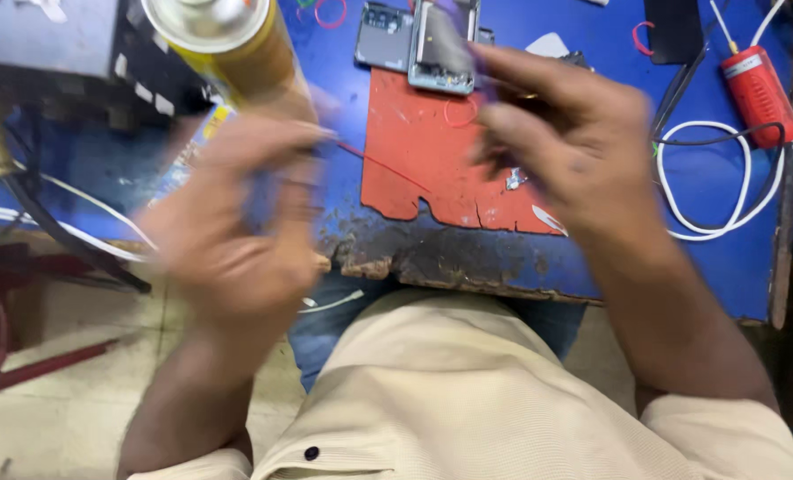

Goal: The person cleans a small circuit board with a purple brush, then places it into the disassembled smartphone chassis. They connect internal components and power on the device, which boots to the Samsung Galaxy S20 FE 5G screen.

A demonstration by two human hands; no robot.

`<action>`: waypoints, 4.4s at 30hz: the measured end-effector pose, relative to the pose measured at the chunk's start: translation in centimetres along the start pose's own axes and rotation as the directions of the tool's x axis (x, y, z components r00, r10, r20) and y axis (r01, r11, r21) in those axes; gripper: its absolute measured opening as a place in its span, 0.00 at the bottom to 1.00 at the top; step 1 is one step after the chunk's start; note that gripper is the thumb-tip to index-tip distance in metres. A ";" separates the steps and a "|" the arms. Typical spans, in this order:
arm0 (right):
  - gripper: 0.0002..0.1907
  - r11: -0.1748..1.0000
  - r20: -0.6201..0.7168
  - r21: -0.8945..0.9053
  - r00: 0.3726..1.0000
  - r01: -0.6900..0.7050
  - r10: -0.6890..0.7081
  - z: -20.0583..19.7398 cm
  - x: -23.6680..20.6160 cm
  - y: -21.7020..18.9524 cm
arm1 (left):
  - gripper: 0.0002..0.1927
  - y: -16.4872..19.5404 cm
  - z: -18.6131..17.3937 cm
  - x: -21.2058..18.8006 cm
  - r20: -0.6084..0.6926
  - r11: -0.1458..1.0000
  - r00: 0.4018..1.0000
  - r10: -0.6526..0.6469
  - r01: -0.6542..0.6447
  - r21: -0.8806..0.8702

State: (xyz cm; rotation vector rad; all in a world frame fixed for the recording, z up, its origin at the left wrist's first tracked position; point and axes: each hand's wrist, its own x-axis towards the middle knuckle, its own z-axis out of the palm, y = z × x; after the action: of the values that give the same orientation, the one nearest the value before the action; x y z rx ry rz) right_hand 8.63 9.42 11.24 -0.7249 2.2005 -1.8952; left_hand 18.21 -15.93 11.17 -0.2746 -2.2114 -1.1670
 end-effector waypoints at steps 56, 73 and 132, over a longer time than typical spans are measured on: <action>0.09 0.478 0.360 -0.758 0.895 0.445 -0.263 -4.1 -3.8 8.7 | 0.11 -5.1 17.1 -4.5 0.632 0.627 0.615 -0.472 0.738 -0.250; 0.09 0.499 0.356 -0.753 0.903 0.429 -0.239 -4.3 -4.0 8.9 | 0.11 -5.1 17.2 -4.5 0.629 0.610 0.595 -0.500 0.758 -0.232; 0.08 0.518 0.370 -0.733 0.898 0.441 -0.239 -4.0 -3.9 9.2 | 0.10 -5.0 17.3 -4.3 0.630 0.588 0.587 -0.508 0.771 -0.243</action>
State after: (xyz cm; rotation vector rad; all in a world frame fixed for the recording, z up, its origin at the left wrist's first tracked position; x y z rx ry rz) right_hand 7.95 15.48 2.38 -1.5204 2.8676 -0.6765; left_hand 12.02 -4.60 -2.08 0.1132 -2.4932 -2.3545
